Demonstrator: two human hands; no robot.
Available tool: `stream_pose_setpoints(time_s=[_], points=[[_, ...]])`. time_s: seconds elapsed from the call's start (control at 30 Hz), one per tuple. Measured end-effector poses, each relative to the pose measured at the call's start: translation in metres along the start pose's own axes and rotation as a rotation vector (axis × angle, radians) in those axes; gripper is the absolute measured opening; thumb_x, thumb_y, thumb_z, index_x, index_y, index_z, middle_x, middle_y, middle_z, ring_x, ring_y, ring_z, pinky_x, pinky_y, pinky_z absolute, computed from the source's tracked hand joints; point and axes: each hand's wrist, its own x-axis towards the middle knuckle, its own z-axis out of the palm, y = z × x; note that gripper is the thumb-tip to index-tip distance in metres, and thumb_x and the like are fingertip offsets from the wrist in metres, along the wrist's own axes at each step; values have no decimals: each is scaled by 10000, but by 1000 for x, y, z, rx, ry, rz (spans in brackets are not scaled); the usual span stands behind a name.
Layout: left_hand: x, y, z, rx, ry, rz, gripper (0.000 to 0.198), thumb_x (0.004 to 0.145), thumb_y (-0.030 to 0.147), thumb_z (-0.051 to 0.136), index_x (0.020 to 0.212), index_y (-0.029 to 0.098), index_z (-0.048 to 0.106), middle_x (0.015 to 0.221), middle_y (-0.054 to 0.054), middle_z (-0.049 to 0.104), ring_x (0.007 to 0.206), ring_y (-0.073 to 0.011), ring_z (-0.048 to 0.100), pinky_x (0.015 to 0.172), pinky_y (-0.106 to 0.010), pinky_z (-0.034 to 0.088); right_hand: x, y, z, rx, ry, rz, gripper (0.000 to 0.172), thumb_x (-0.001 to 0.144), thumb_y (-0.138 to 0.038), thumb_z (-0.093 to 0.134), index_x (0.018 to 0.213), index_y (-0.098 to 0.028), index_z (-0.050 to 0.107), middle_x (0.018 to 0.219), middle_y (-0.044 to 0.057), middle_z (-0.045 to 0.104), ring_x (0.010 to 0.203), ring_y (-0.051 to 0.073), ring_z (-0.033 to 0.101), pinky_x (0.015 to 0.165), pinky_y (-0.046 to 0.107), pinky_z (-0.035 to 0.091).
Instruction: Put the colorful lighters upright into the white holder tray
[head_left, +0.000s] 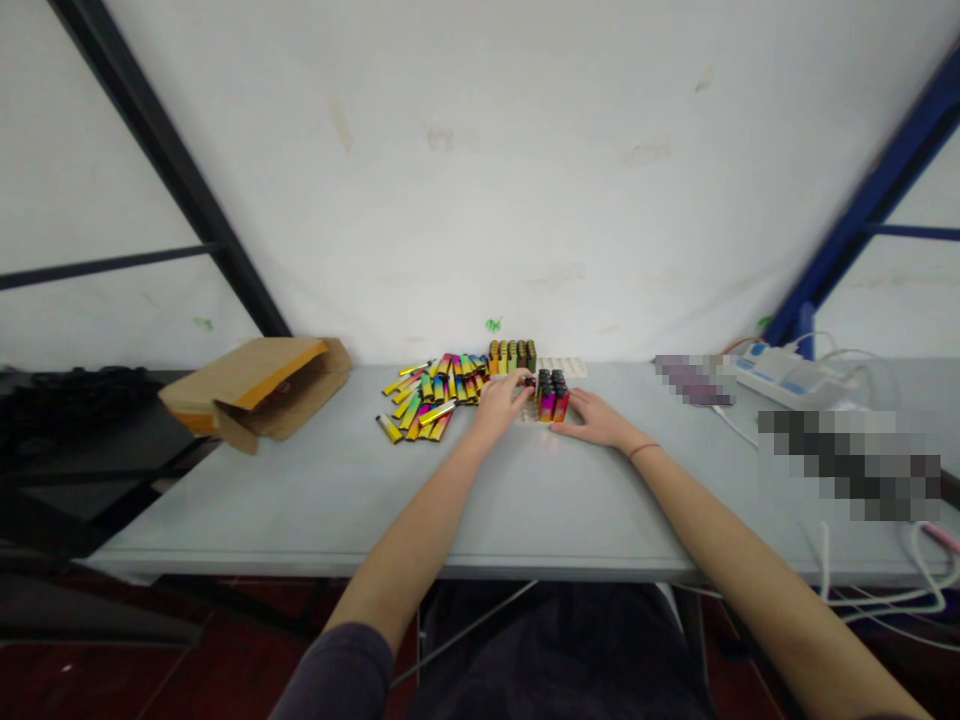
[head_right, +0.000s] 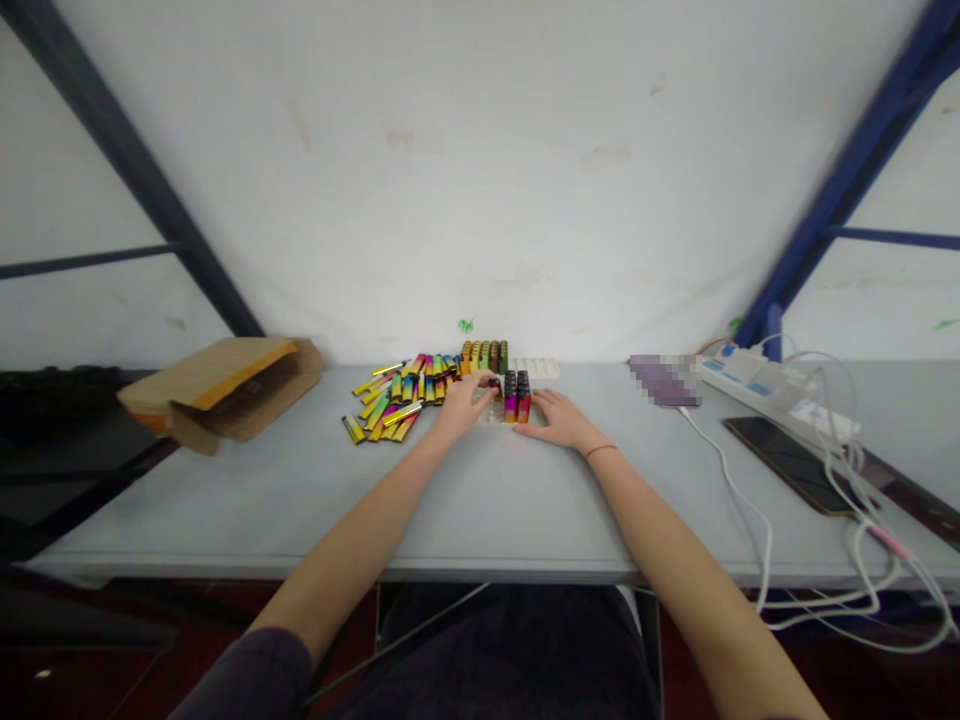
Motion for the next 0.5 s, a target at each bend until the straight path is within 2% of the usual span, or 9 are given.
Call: stream_pose_setpoints(time_s=[0.07,0.17,0.27,0.33,0.43,0.5], points=[[-2,4,1,74,-12,30,191,839,184,676,991,286,731,1002,-59,738,1048,-255,664,1014,-382,451,0,0,0,-2,6,-3,684,891,-694,551,1303,-152,617,1280,188,662,1192,376,607,1083,523,436],[-6,11,2,289,-42,44,309,932,226,556,1191,285,712,1165,-89,717,1160,-276,618,1066,-426,412,0,1,1,-9,16,-4,682,889,-702,548,1285,-152,626,1264,189,669,1182,377,613,1071,521,445],[-11,16,2,562,-109,7,482,982,221,429,1445,285,550,1329,-103,643,1260,-282,550,1070,-445,408,0,3,2,-11,20,-14,688,888,-714,539,1281,-157,630,1255,186,675,1180,379,616,1063,528,453],[-13,17,3,693,-159,-34,578,977,181,389,1546,286,417,1403,-105,592,1285,-279,526,1057,-437,421,0,4,2,-9,22,-21,701,889,-721,529,1305,-164,618,1277,184,667,1197,382,608,1069,544,448],[-14,16,1,772,-233,-68,658,963,147,359,1601,296,295,1453,-104,552,1276,-278,527,1034,-429,439,0,4,2,-12,11,-20,722,892,-728,515,1331,-162,604,1307,189,653,1222,387,597,1087,560,434],[-13,17,-4,793,-243,-69,660,963,167,363,1606,290,282,1443,-108,562,1270,-289,527,1030,-444,442,0,5,3,-11,8,-19,730,890,-731,514,1341,-164,599,1328,190,643,1240,390,589,1096,564,428]])
